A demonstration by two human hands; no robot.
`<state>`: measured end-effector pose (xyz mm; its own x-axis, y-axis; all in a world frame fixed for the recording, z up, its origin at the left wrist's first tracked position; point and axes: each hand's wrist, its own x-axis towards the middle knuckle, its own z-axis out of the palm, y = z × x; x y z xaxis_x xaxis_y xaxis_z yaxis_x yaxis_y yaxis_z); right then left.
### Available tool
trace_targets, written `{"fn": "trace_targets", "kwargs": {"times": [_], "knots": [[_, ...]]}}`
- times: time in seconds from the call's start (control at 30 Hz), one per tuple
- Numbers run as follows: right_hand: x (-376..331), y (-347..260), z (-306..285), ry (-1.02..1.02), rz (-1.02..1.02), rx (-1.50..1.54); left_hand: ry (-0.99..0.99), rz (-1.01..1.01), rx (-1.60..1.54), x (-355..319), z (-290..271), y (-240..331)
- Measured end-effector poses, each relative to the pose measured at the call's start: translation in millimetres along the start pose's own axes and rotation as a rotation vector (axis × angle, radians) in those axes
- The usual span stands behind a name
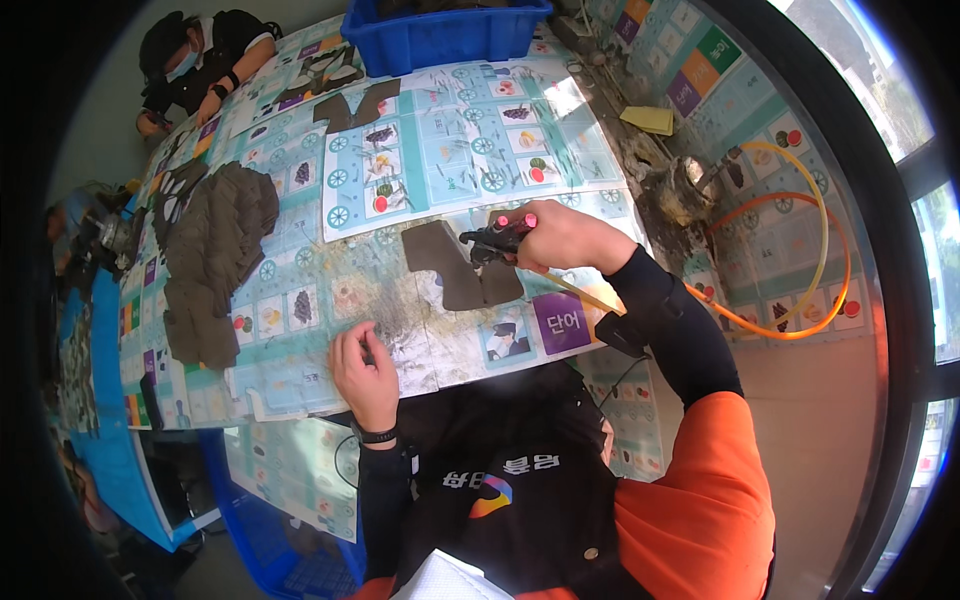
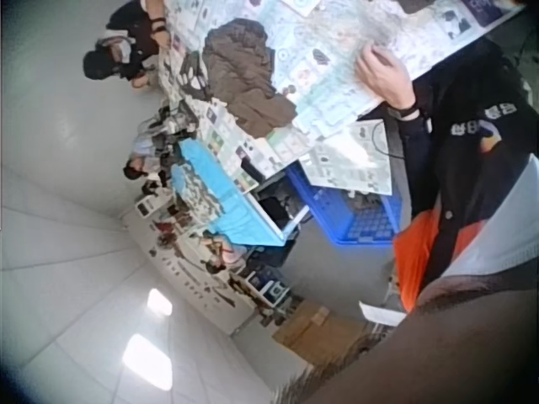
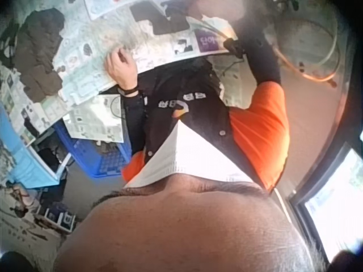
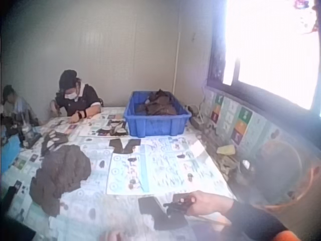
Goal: Applying adhesive to brown fabric shoe components using a small handheld applicator tool at a workstation.
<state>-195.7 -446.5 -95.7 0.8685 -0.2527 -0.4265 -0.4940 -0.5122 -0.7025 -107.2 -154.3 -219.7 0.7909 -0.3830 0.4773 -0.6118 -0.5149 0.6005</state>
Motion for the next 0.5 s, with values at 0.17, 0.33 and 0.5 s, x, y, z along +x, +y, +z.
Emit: {"fn": "trace_targets", "kwargs": {"times": [0.17,0.33,0.5], "knots": [[-13.6,0.4,5.0,0.024,0.025,-0.011,-0.002,0.004,0.001,0.4,0.5,0.5],[-23.0,0.9,7.5,-0.037,0.086,-0.046,0.059,0.085,0.023,1.4,3.8,-4.0],[-28.4,13.8,13.3,-0.038,0.060,-0.073,-0.020,0.000,0.003,1.3,-1.6,2.7]]}}
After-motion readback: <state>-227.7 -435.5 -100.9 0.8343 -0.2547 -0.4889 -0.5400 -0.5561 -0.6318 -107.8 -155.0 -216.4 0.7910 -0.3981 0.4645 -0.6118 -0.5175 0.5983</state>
